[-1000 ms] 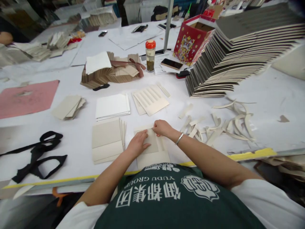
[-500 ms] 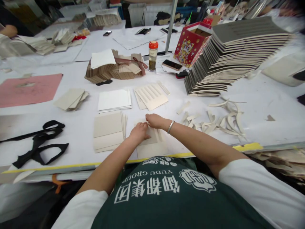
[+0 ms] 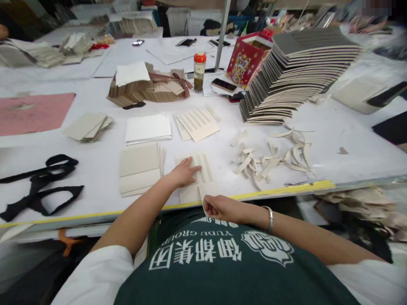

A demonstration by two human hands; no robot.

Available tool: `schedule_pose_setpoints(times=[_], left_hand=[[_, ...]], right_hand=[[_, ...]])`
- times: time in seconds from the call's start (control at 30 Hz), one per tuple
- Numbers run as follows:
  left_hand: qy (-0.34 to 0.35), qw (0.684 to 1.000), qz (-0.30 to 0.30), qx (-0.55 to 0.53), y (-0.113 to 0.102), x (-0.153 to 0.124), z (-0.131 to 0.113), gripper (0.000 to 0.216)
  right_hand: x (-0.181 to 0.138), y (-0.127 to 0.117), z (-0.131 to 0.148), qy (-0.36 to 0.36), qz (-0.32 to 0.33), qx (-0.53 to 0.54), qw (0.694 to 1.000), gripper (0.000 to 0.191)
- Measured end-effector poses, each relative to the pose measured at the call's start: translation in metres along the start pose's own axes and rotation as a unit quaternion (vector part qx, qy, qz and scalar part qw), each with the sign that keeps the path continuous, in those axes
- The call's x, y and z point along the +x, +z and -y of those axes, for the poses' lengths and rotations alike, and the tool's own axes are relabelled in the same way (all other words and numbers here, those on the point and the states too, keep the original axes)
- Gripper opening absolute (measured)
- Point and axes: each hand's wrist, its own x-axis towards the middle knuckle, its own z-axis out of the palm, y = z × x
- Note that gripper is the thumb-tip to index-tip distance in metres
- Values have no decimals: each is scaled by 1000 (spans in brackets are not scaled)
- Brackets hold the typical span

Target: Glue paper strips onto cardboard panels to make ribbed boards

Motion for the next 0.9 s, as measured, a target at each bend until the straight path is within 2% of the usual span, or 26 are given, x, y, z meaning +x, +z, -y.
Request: schedule_pose_setpoints(times=[0.07, 0.13, 0.17, 0.2, 0.27, 0.3, 0.33, 0.37, 0.47, 0.53, 0.6, 0.67, 0.77, 0.9], left_hand=[[2, 1000, 5, 0, 1, -3, 0, 63], [5, 1000, -13, -16, 5, -7, 3, 66], [8, 999, -32, -31, 7, -9, 6, 67], [9, 997, -57, -50, 9, -10, 10, 66], [-13, 988, -125, -91, 12, -10, 18, 58], [-34, 980, -159, -110, 12, -9, 21, 52], [-59, 972, -189, -125, 12, -6, 23, 46], [-81, 965, -211, -136, 10, -2, 25, 42], [-112, 956, -234, -139, 5, 11, 26, 39], [-112, 959, -230, -125, 0, 20, 26, 42], [-108, 964, -218, -112, -3, 27, 26, 44], [-102, 968, -201, -109, -6, 32, 27, 45], [-95, 974, -171, -116, -13, 38, 29, 44], [-87, 980, -133, -122, -24, 47, 32, 43]], right_hand=[[-16, -12, -1, 6, -50, 34, 998, 14], [-31, -44, -8, 28, -123, 34, 991, 13], [-37, -64, -13, 61, -176, 12, 982, 12], [-41, -85, -20, 108, -235, -26, 965, 11], [-40, -119, -31, 213, -357, -145, 898, 13], [-32, -129, -36, 242, -397, -199, 863, 15], [-20, -134, -38, 249, -414, -238, 843, 15], [-4, -134, -38, 235, -407, -252, 846, 14], [59, -115, -33, 152, -293, -169, 929, 10], [98, -101, -32, 151, -244, -108, 952, 13], [125, -94, -34, 176, -218, -70, 958, 14], [137, -93, -39, 207, -197, -26, 958, 15], [141, -98, -44, 237, -182, 31, 954, 17], [139, -101, -42, 245, -173, 25, 954, 18]])
